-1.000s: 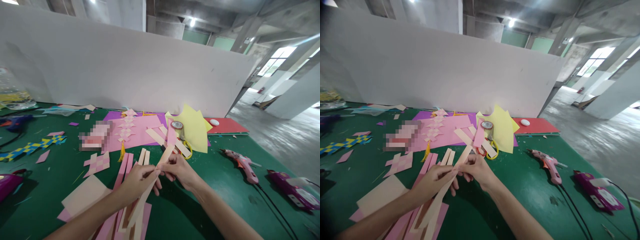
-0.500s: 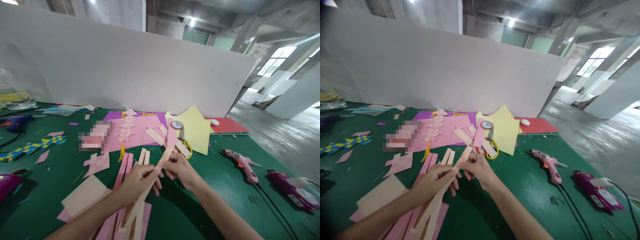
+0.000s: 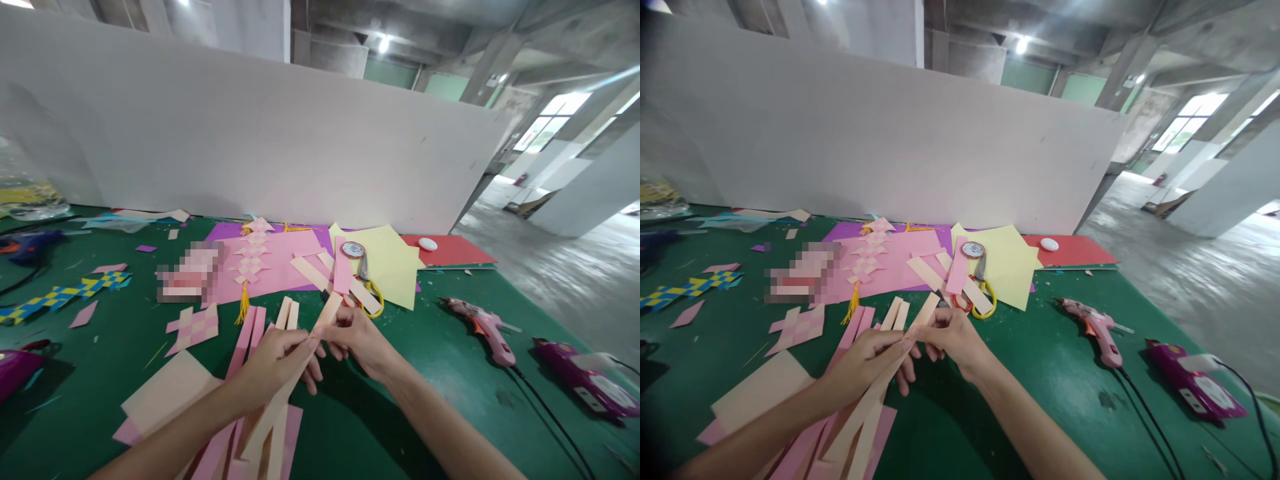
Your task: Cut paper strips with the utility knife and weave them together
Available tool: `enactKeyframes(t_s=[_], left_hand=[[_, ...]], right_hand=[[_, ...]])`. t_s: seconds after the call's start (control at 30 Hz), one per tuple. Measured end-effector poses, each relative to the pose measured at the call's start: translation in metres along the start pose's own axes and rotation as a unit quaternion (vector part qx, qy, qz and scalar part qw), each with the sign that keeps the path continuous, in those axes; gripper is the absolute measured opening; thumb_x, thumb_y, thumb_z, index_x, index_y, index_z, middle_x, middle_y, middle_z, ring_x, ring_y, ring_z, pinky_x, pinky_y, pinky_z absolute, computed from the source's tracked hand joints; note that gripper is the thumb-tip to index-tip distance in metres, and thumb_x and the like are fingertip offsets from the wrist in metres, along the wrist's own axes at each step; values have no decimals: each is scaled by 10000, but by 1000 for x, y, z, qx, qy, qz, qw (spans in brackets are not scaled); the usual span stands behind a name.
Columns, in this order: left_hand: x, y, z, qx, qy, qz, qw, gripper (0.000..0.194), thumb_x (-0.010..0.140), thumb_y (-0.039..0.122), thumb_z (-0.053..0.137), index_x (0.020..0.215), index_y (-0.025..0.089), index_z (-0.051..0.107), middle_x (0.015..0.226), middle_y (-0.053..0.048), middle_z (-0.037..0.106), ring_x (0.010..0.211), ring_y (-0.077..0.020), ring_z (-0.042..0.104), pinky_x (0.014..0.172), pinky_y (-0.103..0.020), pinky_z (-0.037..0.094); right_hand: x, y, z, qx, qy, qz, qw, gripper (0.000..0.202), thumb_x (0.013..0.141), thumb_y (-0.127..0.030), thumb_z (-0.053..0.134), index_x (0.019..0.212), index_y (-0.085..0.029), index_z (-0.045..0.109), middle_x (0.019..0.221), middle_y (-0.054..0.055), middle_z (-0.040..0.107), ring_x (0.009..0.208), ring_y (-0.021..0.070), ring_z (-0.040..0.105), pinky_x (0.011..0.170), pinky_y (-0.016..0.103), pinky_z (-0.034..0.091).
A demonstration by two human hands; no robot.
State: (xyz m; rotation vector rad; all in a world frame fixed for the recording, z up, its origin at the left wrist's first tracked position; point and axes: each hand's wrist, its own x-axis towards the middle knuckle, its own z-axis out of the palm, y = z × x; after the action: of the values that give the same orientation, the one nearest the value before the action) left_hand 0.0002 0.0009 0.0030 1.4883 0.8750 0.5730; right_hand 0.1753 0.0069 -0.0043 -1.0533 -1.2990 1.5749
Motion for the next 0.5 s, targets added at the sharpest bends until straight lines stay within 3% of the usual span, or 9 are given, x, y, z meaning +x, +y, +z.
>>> enactKeyframes(t_s=[0.23, 0.5], left_hand=[[2, -4, 0, 5, -8, -13, 1000, 346, 883, 397, 457, 759, 109, 604, 631, -57, 662, 511, -174, 661, 481, -228, 479], [2, -3, -1, 3, 2, -4, 1000, 347, 883, 401, 464, 753, 114, 608, 609, -45, 657, 501, -165, 657, 482, -220, 479]], right_hand=[[0, -2, -5, -2, 5, 5, 1000, 251, 721, -310, 699, 597, -140, 562, 391, -75, 422, 368, 56, 406, 385, 195, 237], [0, -2, 2, 3, -5, 17, 1000, 257, 708, -331, 707, 608, -134, 575, 447, -44, 495, 377, 57, 410, 381, 201, 226]])
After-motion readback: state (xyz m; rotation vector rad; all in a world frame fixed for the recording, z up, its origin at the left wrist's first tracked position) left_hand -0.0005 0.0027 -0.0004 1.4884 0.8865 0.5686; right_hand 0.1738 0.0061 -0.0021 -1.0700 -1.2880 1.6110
